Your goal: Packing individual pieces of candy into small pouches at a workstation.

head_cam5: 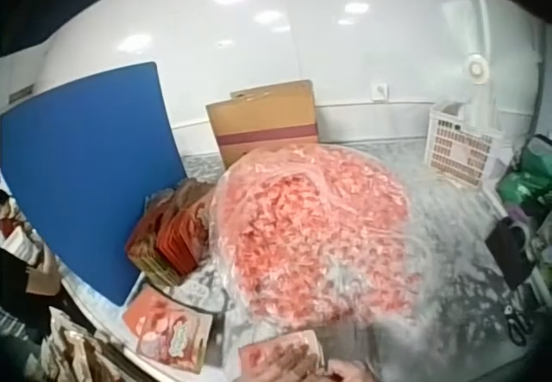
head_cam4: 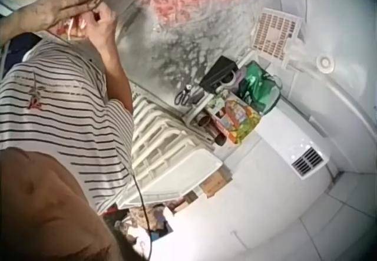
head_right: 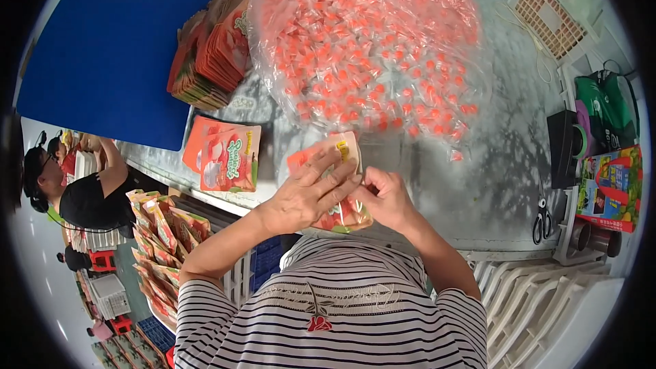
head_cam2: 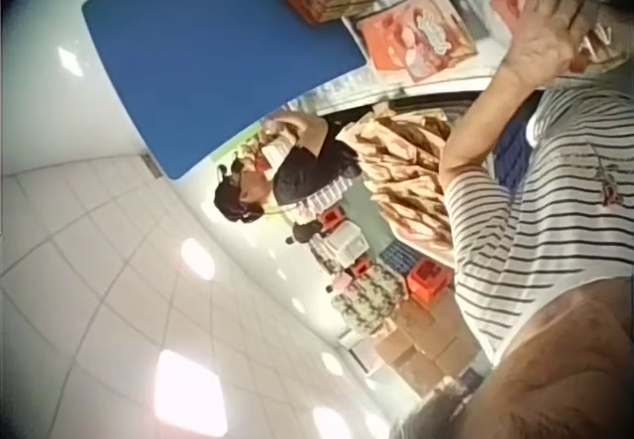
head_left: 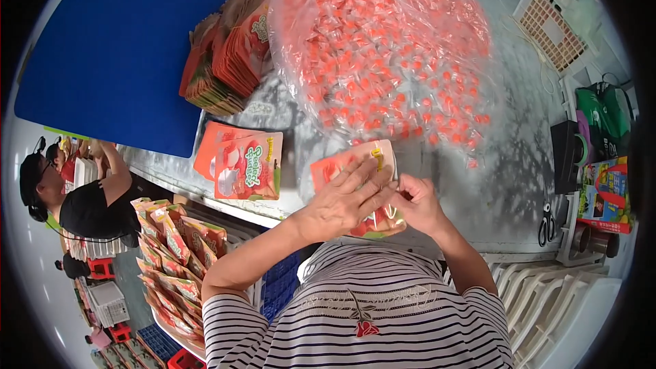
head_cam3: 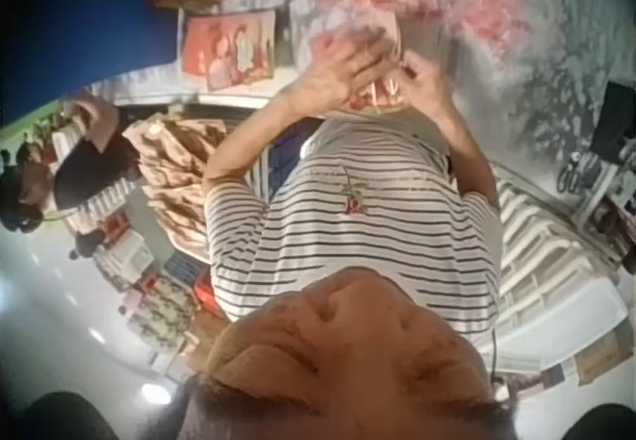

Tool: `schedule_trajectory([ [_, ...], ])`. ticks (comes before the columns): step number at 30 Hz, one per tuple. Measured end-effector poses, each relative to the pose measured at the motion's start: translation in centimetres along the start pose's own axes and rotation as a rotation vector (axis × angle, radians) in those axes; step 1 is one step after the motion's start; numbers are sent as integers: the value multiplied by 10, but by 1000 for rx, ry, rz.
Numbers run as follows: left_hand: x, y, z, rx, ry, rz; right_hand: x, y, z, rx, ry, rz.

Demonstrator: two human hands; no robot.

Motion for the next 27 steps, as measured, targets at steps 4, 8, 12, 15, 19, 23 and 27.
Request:
schedule_trajectory([
  [4,1,6,10,87,20,1,11,15,-10,-48,-101,-57],
  [8,6,14,7,-140,-20,-96,14,-3,-27,-48,-189,38],
  [12,11,12,7,-178,-43,-146,12,8,-29,48,-295,-13],
  [15,12,20,11,-218,-61,-180,7,28,-25,-79,-273,-26],
  [19,15,31,17,-279,-87,-258,5,32,-20,96,-320,-114],
  [23,10,35,18,-187,-141,-241,6,5,-32,193,-489,-153],
  [27,6,45,-1,-104,-353,-133,9,10,-48,261,-518,-56],
])
Point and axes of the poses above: each hand's wrist, its own x-axis away from the middle knuckle, its own z-axis out of the back of the hand, y = z × x, the point moved 7 cm from there along -x, towards the middle knuckle, and after that the axes turned 8 degrees about -y, right-handed, at the moved point
